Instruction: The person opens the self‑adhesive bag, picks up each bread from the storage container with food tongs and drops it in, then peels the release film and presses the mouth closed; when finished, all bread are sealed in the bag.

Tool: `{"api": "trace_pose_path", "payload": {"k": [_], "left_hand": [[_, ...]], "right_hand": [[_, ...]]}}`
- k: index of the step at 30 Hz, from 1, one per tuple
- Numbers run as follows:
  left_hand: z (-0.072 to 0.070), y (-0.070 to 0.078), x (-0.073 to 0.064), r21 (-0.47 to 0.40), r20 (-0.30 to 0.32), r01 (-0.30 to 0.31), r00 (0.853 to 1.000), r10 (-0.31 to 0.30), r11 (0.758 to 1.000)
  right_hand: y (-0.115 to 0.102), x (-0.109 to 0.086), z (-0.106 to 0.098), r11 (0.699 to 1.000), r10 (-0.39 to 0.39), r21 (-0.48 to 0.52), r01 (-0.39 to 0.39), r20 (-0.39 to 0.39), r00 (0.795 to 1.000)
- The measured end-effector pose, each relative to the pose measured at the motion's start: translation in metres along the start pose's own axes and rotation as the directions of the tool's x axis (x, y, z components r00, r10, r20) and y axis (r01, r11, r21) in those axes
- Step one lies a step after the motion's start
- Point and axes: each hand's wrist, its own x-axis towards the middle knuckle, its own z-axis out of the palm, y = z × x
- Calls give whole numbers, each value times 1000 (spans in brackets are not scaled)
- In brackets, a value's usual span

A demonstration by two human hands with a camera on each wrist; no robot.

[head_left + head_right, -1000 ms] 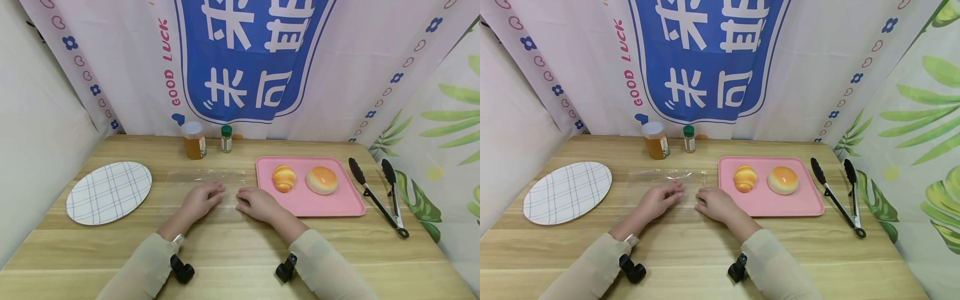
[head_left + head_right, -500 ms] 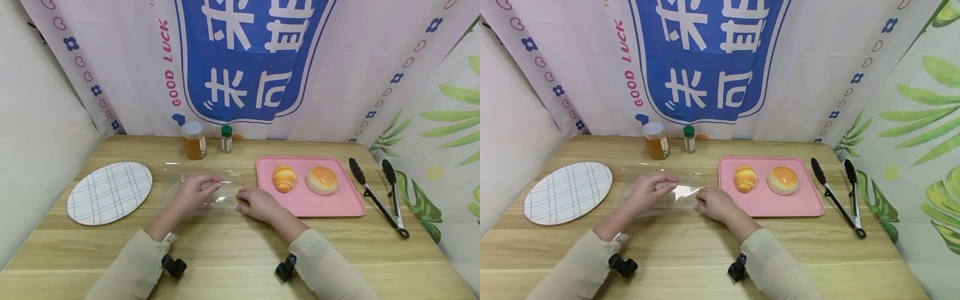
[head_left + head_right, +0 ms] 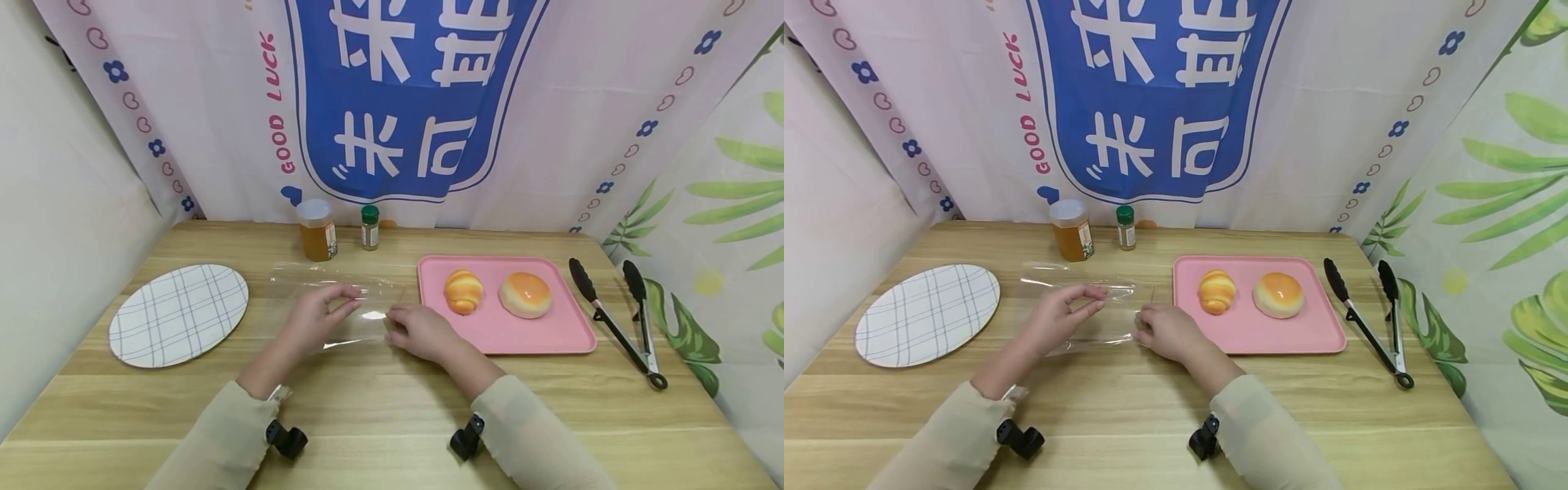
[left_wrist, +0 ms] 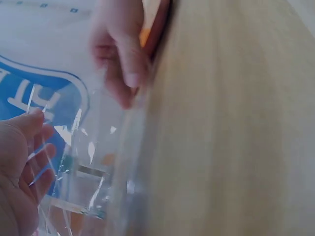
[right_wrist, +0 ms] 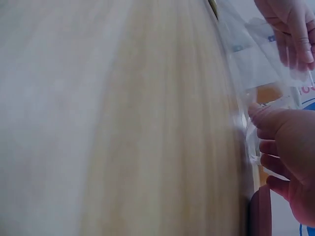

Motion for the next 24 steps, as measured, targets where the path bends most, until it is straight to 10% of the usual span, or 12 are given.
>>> {"api": "trace_pose_path", "payload": {"k": [15,24], "left_hand": [[17,-20,-6,-83,-90,42,995,-49,996],[17,-23,-7,-100,-118,19,993,-31,995]], "right_hand": [[27,-44,-36,967,192,206,-152,-192,962],[120,-122,-81,889,457,165,-427,-302,837]]}}
